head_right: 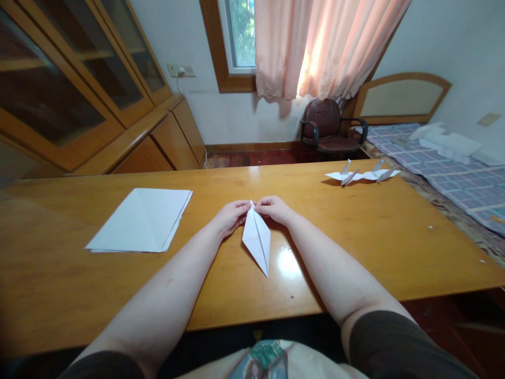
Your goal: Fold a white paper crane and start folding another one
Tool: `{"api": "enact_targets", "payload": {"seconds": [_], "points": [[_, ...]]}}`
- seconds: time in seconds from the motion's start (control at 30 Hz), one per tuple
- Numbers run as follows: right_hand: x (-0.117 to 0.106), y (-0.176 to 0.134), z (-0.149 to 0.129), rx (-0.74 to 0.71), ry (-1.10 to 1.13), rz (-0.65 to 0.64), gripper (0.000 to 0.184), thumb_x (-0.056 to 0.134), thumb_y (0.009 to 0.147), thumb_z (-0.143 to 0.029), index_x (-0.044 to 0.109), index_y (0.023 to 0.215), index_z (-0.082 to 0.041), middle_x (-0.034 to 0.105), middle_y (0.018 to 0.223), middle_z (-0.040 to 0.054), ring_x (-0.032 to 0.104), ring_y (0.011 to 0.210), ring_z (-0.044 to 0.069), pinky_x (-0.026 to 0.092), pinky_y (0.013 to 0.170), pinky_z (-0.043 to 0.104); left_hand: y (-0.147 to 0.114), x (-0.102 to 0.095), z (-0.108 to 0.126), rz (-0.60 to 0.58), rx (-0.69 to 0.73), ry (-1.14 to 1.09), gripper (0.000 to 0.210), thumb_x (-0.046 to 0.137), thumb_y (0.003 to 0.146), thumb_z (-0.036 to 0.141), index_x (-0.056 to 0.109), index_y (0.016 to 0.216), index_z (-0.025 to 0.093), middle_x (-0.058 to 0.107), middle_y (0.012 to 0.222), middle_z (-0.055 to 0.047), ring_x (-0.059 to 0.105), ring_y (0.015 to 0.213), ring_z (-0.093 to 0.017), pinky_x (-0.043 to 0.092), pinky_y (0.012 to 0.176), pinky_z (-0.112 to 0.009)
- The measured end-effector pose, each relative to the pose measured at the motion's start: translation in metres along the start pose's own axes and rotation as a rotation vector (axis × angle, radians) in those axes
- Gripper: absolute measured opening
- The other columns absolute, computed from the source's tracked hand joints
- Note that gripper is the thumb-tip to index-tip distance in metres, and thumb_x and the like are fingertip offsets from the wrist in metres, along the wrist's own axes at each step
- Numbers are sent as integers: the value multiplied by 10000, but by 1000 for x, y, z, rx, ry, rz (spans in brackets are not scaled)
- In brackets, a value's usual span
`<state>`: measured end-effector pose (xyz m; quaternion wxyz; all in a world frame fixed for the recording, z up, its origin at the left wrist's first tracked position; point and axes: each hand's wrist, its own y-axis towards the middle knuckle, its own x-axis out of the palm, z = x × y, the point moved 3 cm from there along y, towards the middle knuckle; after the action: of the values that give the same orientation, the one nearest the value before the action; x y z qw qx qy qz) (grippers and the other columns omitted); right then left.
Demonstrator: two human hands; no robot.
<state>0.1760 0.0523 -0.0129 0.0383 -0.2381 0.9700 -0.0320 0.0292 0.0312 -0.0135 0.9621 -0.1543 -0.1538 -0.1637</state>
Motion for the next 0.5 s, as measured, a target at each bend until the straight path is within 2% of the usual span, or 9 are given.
{"api": "enact_targets", "payload": {"seconds": [0.2,0.5], "points": [[0,0,-1,12,-70,27,298,663,632,-429,597,623,-139,464,478,-55,376,458,66,286,481,218,2,-3,-1,46,15,28,385,768,600,379,680,867,114,649,718,-48,547,587,-86,403,556,-206],[-2,3,3,28,-115,63,354,658,662,-485,615,641,-134,487,487,-40,404,463,73,292,473,214,6,-8,-4,120,73,93,328,742,629,383,691,817,119,637,647,-30,518,529,-78,364,513,-205]]}}
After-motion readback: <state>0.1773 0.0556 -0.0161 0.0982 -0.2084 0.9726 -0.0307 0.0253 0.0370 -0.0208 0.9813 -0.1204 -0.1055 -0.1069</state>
